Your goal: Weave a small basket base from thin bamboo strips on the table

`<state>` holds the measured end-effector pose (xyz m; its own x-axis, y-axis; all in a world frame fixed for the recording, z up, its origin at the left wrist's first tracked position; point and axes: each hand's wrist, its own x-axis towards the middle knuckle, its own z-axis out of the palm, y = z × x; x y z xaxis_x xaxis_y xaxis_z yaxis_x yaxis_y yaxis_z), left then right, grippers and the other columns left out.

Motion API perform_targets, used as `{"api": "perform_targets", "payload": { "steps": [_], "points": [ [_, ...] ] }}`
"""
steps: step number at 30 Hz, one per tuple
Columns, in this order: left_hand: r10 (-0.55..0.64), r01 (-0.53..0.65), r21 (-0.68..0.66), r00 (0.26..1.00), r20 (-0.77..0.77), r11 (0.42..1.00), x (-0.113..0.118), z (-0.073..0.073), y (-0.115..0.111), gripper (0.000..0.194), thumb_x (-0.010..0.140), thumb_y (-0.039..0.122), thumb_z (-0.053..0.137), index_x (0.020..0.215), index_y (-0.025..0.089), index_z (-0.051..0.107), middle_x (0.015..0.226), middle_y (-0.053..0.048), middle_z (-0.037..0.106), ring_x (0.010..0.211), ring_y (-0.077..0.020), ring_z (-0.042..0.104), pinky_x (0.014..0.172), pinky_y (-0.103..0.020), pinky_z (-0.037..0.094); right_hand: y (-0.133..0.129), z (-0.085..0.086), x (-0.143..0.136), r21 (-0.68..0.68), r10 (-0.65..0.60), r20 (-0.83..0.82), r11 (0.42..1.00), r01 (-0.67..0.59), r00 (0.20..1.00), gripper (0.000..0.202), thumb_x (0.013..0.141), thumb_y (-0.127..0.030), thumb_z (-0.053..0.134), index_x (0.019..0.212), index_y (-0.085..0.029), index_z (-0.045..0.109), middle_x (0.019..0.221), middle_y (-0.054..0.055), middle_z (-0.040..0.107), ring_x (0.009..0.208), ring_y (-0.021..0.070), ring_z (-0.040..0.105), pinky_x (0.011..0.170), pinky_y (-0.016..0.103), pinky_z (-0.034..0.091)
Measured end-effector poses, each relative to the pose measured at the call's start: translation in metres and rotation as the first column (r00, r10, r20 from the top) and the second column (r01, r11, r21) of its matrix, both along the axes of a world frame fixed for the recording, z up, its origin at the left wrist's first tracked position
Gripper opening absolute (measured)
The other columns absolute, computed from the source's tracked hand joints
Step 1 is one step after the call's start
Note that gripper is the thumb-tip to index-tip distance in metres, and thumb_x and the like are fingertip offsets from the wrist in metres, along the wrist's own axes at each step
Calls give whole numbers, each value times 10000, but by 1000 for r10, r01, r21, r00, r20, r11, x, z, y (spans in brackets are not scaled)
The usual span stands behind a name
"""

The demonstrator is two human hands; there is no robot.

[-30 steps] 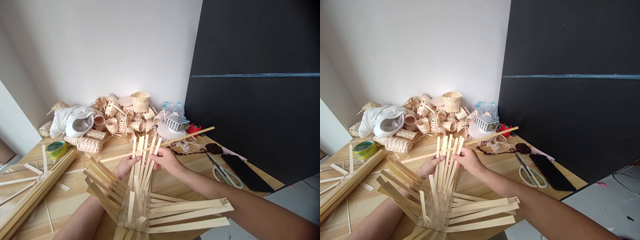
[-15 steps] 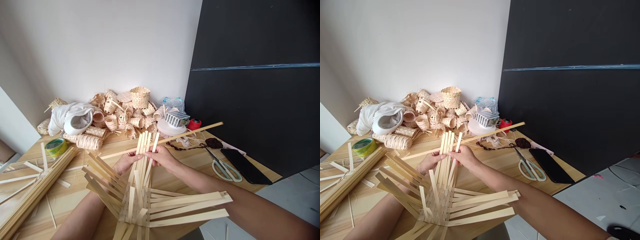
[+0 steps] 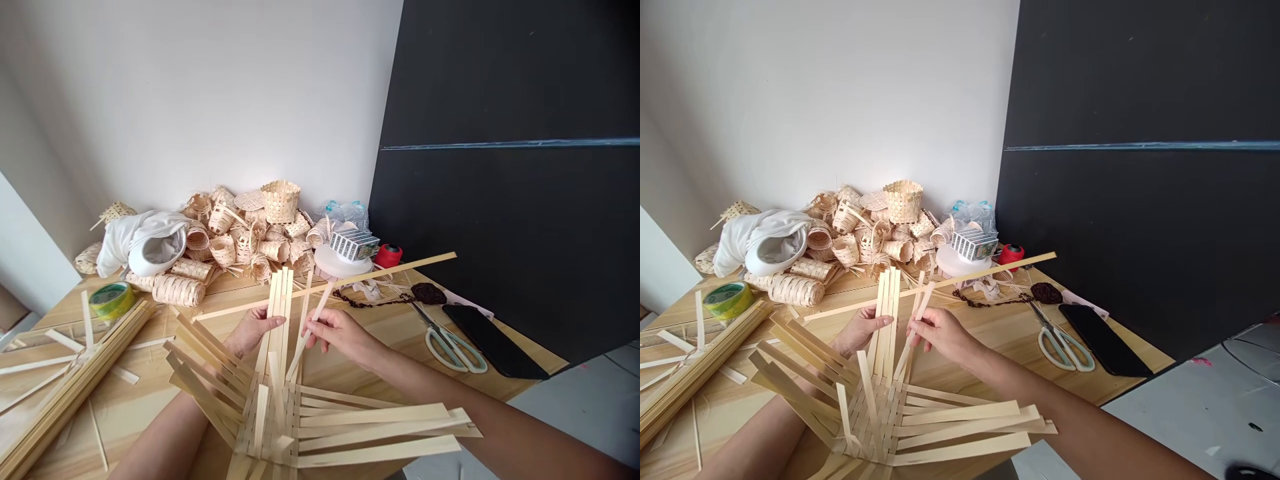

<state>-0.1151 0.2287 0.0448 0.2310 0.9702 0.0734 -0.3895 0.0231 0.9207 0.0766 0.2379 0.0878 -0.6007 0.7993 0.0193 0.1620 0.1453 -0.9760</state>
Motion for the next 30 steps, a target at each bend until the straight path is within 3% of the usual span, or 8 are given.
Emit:
{"api": "perform_targets", "payload": {
  "steps": [5, 9, 17, 24, 30],
  "points": [
    [24, -24, -3, 1000, 17, 1000, 1, 2, -2, 191, 590, 198, 749, 750, 154, 656, 637, 32, 600, 552, -69, 479, 582, -204, 395, -7, -2, 10, -169, -177, -44, 971, 168, 983, 286, 704, -430, 598, 716, -145, 582, 695, 30, 628, 633, 140, 618, 469, 203, 396],
    [-2, 2, 7, 1000, 0, 1000, 0, 4, -2, 190, 592, 231, 750, 726, 134, 657, 646, -3, 614, 581, -100, 522, 617, -233, 422, -1, -7, 9, -260, -195, -91, 951, 166, 977, 286, 695, -420, 626, 740, -140, 587, 686, 32, 640, 616, 123, 606, 494, 206, 391],
    [-21, 21, 34, 1000, -11, 999, -3, 3, 0, 146, 645, 244, 715, 735, 140, 665, 652, -14, 616, 601, -103, 547, 635, -216, 433, -5, -7, 6, -223, -182, -144, 964, 147, 973, 296, 711, -432, 609, 752, -141, 576, 739, 31, 635, 613, 125, 602, 475, 202, 370],
    [-23, 23, 0, 999, 23, 1000, -1, 5, -1, 172, 645, 231, 717, 782, 141, 664, 785, -26, 640, 694, -111, 583, 688, -225, 471, -13, -7, 8, -223, -223, -167, 957, 183, 960, 254, 730, -415, 592, 733, -162, 576, 821, 27, 630, 663, 139, 609, 494, 213, 378],
    [-45, 46, -25, 998, 39, 999, 0, 3, -2, 205, 648, 246, 715, 817, 160, 635, 879, -35, 651, 629, -111, 605, 631, -249, 497, -9, -10, 9, -197, -221, -159, 962, 189, 962, 242, 737, -393, 581, 802, -160, 580, 784, 22, 625, 572, 91, 557, 452, 194, 323]
  ]
}}
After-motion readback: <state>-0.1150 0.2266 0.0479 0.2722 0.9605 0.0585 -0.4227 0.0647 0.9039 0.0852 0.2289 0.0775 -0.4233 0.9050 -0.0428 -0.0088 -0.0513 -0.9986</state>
